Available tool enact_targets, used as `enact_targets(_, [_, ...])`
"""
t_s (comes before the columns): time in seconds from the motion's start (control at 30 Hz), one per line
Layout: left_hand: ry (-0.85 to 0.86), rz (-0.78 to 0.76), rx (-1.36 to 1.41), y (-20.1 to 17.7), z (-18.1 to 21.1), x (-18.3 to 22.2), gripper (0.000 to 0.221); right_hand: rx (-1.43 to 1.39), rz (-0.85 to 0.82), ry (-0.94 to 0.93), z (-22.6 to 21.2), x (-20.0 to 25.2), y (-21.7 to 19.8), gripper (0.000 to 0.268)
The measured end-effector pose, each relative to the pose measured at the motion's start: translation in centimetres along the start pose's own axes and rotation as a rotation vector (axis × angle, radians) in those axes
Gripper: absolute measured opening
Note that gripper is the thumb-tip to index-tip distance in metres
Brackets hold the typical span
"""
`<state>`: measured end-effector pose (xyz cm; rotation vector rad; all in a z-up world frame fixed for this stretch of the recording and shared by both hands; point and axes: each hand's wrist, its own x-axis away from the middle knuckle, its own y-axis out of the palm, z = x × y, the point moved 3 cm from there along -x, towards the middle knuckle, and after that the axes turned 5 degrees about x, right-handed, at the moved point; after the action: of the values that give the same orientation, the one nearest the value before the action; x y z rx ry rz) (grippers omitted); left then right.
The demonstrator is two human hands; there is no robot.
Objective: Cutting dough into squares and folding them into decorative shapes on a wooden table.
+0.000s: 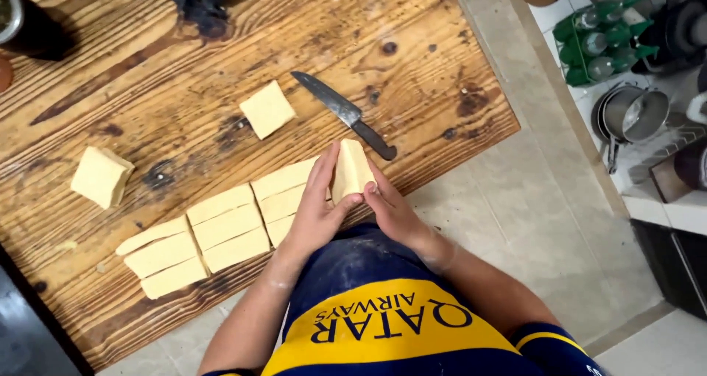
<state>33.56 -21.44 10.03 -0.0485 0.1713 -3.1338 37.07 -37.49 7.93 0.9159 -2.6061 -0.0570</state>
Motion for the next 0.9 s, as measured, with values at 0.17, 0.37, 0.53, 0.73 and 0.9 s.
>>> enact_targets(0.17, [-0.074, -0.03, 0.086, 1.8, 0.6, -0.8, 0.072, 0.178, 0.068, 0.058, -3.2, 0.7, -0.5, 0.084])
enact_targets(0.37, [-0.154, 0.0, 0.073, 3.7, 1.0, -1.5, 0.059, 0.052, 0.122, 0.138, 0.8, 0.9, -3.1, 0.081])
enact_targets(0.53, [-0.175, 0.043, 0.045, 3.8, -0.7, -2.4, 0.089, 0.289, 0.243, 0.27, 6.1, -1.0, -6.0, 0.052])
enact_targets(0.73, [-0.131, 0.231, 0.277, 4.6, -5.6, -2.0, 0.041, -0.462, 0.363, 0.164, 8.4, -1.5, -7.2, 0.04])
enact_targets(0.9, [-0.517, 0.485, 1.092, 6.3, -12.2, -3.2, 0.026, -0.764, 0.468, 0.122, 10.3, -1.3, -11.7, 0.051])
